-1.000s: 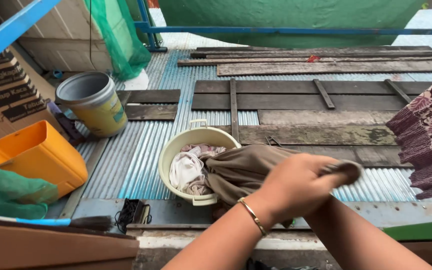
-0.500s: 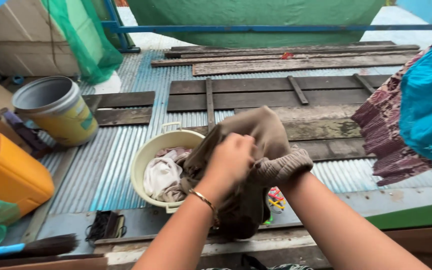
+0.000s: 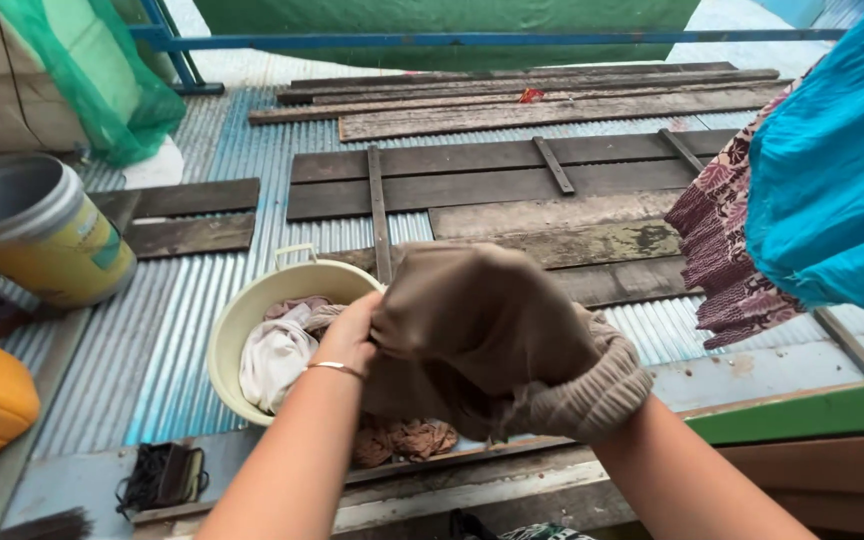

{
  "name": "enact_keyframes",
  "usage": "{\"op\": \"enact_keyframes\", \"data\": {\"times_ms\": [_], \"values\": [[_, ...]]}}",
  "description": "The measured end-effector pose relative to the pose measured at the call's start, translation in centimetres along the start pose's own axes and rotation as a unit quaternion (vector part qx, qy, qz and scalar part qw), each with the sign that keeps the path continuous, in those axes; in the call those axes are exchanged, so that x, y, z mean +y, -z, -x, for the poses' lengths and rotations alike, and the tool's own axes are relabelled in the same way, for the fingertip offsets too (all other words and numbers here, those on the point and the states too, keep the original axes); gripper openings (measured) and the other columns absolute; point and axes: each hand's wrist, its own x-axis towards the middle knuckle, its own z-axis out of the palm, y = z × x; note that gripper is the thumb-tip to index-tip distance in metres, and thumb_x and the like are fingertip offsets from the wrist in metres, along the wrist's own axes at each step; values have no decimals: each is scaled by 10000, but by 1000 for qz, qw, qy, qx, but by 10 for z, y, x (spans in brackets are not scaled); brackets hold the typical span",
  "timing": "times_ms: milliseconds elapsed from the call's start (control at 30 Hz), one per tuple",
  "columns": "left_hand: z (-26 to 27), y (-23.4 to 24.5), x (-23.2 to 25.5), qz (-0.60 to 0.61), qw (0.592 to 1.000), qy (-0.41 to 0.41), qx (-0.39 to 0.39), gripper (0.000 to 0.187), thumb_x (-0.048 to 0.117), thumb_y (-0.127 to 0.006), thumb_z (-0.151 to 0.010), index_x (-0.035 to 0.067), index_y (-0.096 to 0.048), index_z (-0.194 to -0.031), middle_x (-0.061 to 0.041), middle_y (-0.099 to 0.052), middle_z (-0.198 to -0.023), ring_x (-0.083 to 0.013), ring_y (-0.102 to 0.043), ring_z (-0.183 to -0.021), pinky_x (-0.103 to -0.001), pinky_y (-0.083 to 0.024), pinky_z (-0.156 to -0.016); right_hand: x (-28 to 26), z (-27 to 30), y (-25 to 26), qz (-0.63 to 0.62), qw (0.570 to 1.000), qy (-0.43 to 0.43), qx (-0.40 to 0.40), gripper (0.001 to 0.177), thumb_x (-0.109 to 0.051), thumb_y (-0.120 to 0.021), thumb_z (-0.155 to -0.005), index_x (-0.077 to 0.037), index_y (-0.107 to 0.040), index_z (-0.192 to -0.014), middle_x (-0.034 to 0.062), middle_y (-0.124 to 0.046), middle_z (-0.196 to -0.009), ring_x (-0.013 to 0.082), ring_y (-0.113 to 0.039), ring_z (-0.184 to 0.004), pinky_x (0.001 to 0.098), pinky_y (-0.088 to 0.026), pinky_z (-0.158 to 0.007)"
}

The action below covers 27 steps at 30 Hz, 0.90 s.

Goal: Taking wet clothes from a laundry basket and putting them onto hangers to dry.

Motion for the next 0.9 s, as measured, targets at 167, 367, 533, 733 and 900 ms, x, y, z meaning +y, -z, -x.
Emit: {"op": "enact_keyframes", "data": {"times_ms": [167, 367, 533, 733, 900], "values": [[64, -63, 6, 71, 994, -67, 51, 274, 190, -487, -916, 25, -673, -1032, -195, -749, -1048, -307, -730, -957, -486, -613, -875, -27, 7, 61, 623, 751, 204, 79, 506, -216, -778, -848, -10, -604, -1277, 99, -664, -1175, 197, -613, -1063, 353, -513, -951], [129, -138, -3, -198, 939, -266, 91, 354, 82, -556, -823, -17, -722, -1119, -95, -752, -1045, -205, -707, -919, -349, -556, -828, -31, -11, 99, 320, 920, 16, 224, 364, -264, -634, -1017, 4, -583, -1257, 94, -617, -1111, 214, -554, -957, 384, -490, -856], [134, -145, -21, -267, 892, -314, -183, 453, 80, -537, -819, -29, -708, -1224, -80, -732, -1104, -181, -663, -969, -327, -521, -879, -24, -17, 95, 374, 901, 14, 221, 343, -256, -628, -1013, -5, -591, -1244, 100, -627, -1101, 224, -566, -954, 386, -493, -848], [131, -149, -12, -395, 765, -489, -141, 351, 192, -659, -899, -5, -767, -1167, -130, -639, -1213, -243, -543, -1085, -355, -435, -984, -23, -11, 71, 457, 863, 4, 215, 319, -246, -620, -1009, -17, -600, -1229, 106, -639, -1090, 236, -580, -950, 389, -496, -839], [70, -69, -29, -125, 938, -323, 5, 540, 485, -538, -938, 32, -756, -1134, -88, -761, -1092, -192, -720, -965, -349, -576, -902, -27, 9, 66, 507, 830, 18, 233, 299, -238, -614, -1005, -27, -608, -1217, 111, -649, -1080, 245, -591, -947, 391, -498, -832]]}}
